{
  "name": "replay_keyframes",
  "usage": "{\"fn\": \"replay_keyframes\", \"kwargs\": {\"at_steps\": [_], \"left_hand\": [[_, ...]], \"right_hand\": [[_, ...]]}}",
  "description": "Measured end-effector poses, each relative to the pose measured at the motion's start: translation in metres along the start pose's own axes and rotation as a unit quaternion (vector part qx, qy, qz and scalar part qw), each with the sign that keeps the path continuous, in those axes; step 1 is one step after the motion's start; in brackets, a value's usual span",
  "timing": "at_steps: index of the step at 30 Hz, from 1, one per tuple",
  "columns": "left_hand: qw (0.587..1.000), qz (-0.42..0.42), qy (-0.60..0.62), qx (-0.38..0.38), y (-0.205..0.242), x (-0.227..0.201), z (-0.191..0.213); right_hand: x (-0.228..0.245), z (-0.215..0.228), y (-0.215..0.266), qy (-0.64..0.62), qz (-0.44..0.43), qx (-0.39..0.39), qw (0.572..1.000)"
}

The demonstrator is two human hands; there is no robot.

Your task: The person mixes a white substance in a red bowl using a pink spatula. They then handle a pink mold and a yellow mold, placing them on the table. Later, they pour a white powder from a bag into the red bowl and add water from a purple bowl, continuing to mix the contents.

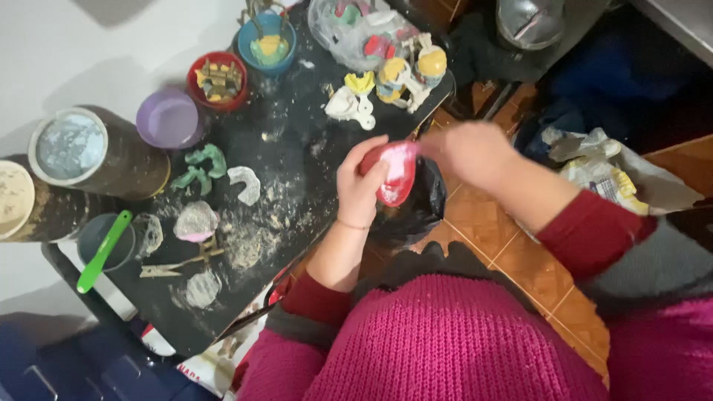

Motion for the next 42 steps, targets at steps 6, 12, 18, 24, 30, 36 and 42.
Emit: {"fn": "replay_keyframes", "kwargs": {"at_steps": [6,12,18,24,30,36,42], "left_hand": [[0.961,0.039,0.223,0.158,-0.002,-0.036,-0.024],[0.984,0.092,0.151,0.013,-0.022,0.032,-0.004],[0.971,-0.081,0.2,-0.105,-0.014,0.003,-0.002],[0.979,-0.131,0.102,-0.118,-0.011,-0.006,-0.005],[0.977,-0.113,0.152,-0.097,-0.008,-0.003,-0.016],[0.949,-0.052,0.293,-0.105,-0.008,-0.008,-0.009],[0.977,-0.106,0.136,-0.122,0.003,-0.021,-0.015]], "right_hand": [[0.008,0.048,0.005,0.012,-0.02,0.052,0.998],[0.019,0.049,0.004,0.115,0.128,-0.031,0.985],[0.042,-0.05,0.037,-0.162,-0.167,0.01,0.972],[0.073,-0.098,0.044,-0.729,-0.331,0.08,0.594],[0.038,-0.081,0.037,-0.673,-0.321,0.059,0.664],[0.062,-0.003,0.041,0.014,0.015,-0.15,0.989],[0.08,-0.045,0.038,-0.464,0.013,-0.007,0.886]]}}
Point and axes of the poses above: each hand's wrist, its own y-axis away from the middle knuckle, its own z-axis out of the back of the hand, x = y × z, the point moved 4 cm from there along -y, towards the middle knuckle, and after that the axes turned 6 degrees about z, right-handed, at the moved point
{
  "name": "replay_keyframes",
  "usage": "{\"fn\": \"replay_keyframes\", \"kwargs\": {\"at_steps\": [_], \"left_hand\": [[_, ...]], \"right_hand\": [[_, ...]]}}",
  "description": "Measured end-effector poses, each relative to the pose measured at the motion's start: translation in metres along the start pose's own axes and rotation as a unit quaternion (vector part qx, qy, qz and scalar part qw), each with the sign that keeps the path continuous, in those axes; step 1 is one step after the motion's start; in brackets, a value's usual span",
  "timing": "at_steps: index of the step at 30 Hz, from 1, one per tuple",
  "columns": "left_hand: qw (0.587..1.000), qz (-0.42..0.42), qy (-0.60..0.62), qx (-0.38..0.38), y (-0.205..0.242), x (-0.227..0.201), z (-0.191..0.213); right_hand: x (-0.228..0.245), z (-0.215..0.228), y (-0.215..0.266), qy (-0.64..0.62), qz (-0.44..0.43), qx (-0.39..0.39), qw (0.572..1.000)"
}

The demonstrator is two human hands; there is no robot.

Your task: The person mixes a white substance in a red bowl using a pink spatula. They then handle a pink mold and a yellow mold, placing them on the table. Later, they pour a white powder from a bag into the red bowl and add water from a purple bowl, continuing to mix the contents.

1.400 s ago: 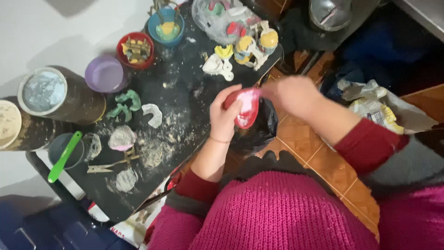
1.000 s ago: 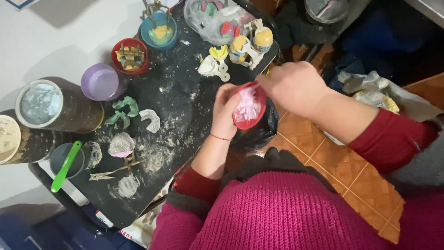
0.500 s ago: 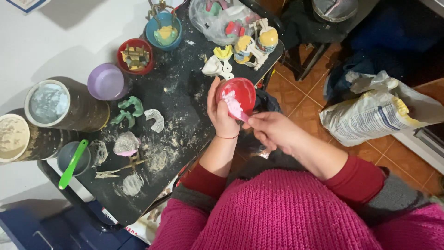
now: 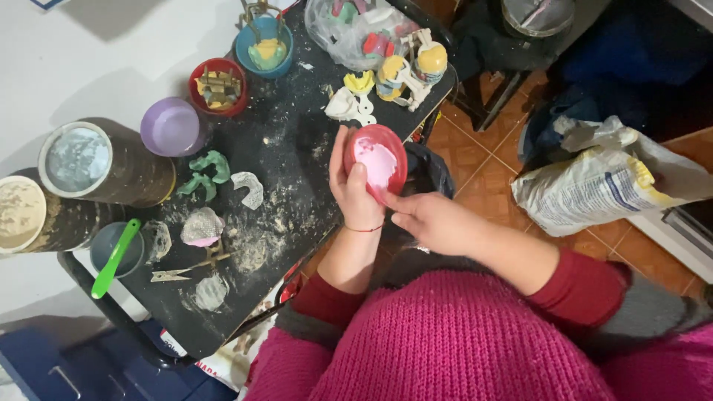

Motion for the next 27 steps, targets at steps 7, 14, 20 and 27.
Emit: {"fn": "replay_keyframes", "kwargs": {"at_steps": [7,14,20,27], "left_hand": [[0.98,0.145,0.107,0.079,-0.012,-0.009,0.004],[0.998,-0.026,-0.045,0.037,-0.008,-0.025,-0.006],[0.992,0.0,-0.057,0.114,-0.007,-0.004,0.007],[0.991,0.11,-0.045,0.056,-0.021,-0.019,-0.001]], "right_hand": [[0.03,0.062,-0.01,0.423,0.076,-0.042,0.902],[0.038,0.035,-0.02,0.267,0.023,-0.014,0.963],[0.032,0.083,-0.029,0.417,-0.059,-0.112,0.9],[0.044,0.073,-0.019,0.489,0.049,-0.049,0.869]]}}
Point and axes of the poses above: each hand's wrist, its own y-axis away from the middle knuckle, its own z-axis out of the back of the hand, x = y × z, the point moved 4 cm from there along -y, towards the middle knuckle, and after that the axes turned 6 degrees about z, right-handed, at the moved point
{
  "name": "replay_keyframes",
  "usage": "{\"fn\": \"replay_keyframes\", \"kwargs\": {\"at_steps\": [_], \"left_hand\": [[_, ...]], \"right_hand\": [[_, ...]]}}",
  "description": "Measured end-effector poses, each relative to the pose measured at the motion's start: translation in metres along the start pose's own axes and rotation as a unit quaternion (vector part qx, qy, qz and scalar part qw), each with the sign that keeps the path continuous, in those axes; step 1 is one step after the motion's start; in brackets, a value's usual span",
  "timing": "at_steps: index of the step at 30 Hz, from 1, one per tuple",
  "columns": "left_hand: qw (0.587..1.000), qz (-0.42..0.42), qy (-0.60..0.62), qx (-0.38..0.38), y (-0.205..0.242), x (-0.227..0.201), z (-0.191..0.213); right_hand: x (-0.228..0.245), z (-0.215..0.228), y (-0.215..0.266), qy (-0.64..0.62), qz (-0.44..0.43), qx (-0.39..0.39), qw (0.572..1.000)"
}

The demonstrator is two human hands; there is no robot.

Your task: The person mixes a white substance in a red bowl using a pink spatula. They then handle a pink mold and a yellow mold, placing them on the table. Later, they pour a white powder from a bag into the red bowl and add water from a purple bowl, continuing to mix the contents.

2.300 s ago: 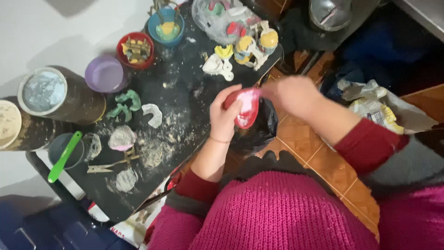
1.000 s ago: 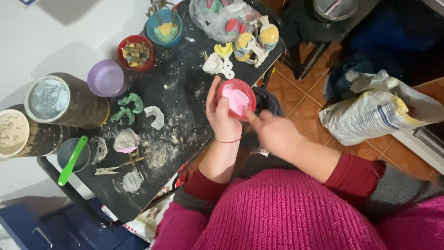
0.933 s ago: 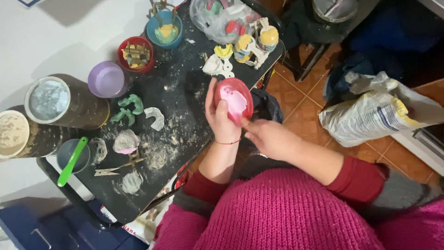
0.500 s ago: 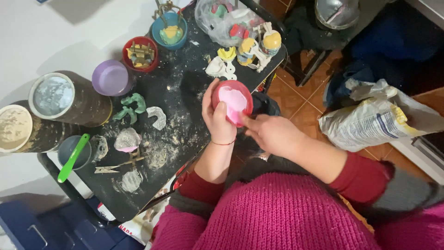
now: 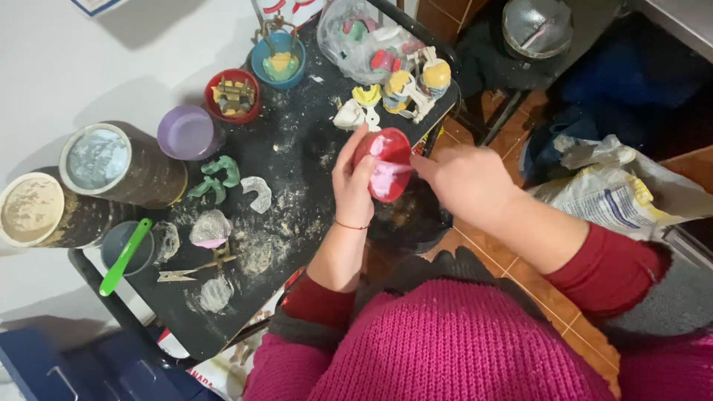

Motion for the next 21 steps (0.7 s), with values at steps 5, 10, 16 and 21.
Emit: {"fn": "replay_keyframes", "kwargs": {"at_steps": [5,10,16,21], "left_hand": [[0.978,-0.066,-0.19,0.052,0.002,0.008,0.006],[0.986,-0.052,0.047,0.152,0.014,-0.017,-0.016],[0.97,0.188,0.092,0.122,-0.014,0.052,0.013],[0.999,-0.04,-0.004,0.036,-0.007,0.03,0.002]], "right_hand": [[-0.035,-0.018,-0.01,0.023,0.0,0.007,1.0],[-0.047,-0.015,-0.006,-0.078,-0.069,0.079,0.991],[-0.02,0.041,-0.01,0.132,0.168,-0.049,0.976],[-0.031,-0.014,0.009,0.014,-0.081,0.045,0.996]]}}
Point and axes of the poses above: each hand's wrist, its own y-axis away from the middle knuckle, its own z-axis out of the back of the hand, x = y × z, the point moved 4 cm from there along -y, towards the middle knuckle, and after that the axes turned 6 degrees about z, right-handed, at the moved point
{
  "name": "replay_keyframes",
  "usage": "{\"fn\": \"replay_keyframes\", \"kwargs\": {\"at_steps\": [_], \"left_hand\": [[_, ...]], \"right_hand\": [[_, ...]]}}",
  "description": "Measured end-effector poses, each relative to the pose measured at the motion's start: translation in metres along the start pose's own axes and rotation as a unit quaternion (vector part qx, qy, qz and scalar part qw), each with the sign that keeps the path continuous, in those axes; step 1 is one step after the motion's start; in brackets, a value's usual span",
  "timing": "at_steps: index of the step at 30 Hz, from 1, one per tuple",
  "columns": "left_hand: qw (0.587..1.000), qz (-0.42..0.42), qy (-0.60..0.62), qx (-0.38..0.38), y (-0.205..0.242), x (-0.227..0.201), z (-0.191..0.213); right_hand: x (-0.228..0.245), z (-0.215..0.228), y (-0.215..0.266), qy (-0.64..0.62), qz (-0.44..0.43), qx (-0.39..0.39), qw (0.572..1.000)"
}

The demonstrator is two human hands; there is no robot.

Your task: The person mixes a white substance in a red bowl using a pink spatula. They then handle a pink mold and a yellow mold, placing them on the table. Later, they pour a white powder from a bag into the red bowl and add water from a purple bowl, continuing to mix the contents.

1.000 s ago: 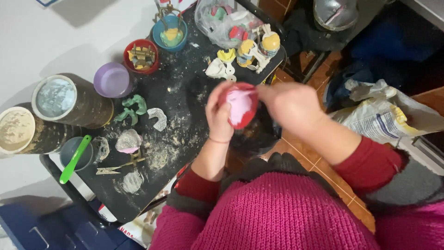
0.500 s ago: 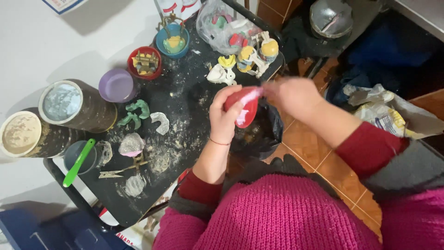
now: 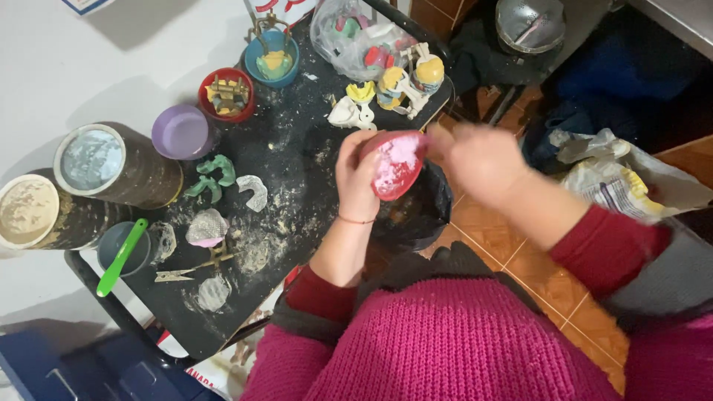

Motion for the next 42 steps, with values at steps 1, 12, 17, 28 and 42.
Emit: {"fn": "replay_keyframes", "kwargs": {"at_steps": [1,12,17,28,42], "left_hand": [[1.0,-0.001,0.001,-0.001,0.004,-0.008,-0.005],[0.982,-0.169,-0.062,-0.052,0.009,-0.008,-0.002],[0.986,-0.064,0.112,-0.107,0.007,-0.01,-0.012],[0.992,-0.115,-0.039,-0.034,0.01,-0.034,-0.021],[0.998,-0.037,-0.041,0.009,0.005,-0.035,-0.02]], "right_hand": [[0.015,-0.01,0.006,0.0,0.002,0.0,1.0],[0.049,-0.103,0.041,-0.755,-0.241,0.093,0.602],[0.035,-0.017,0.022,-0.325,-0.064,-0.149,0.932],[0.043,-0.037,0.016,-0.559,-0.08,0.171,0.807],[0.024,0.028,-0.004,-0.105,0.064,-0.071,0.99]]}}
Point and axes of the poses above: each hand's wrist, its own y-axis away from the middle knuckle, its own z-axis out of the back of the hand, x = y × z, the point moved 4 cm from there along -y, towards the middle knuckle, and after that the axes turned 6 degrees about z, right-handed, at the moved point
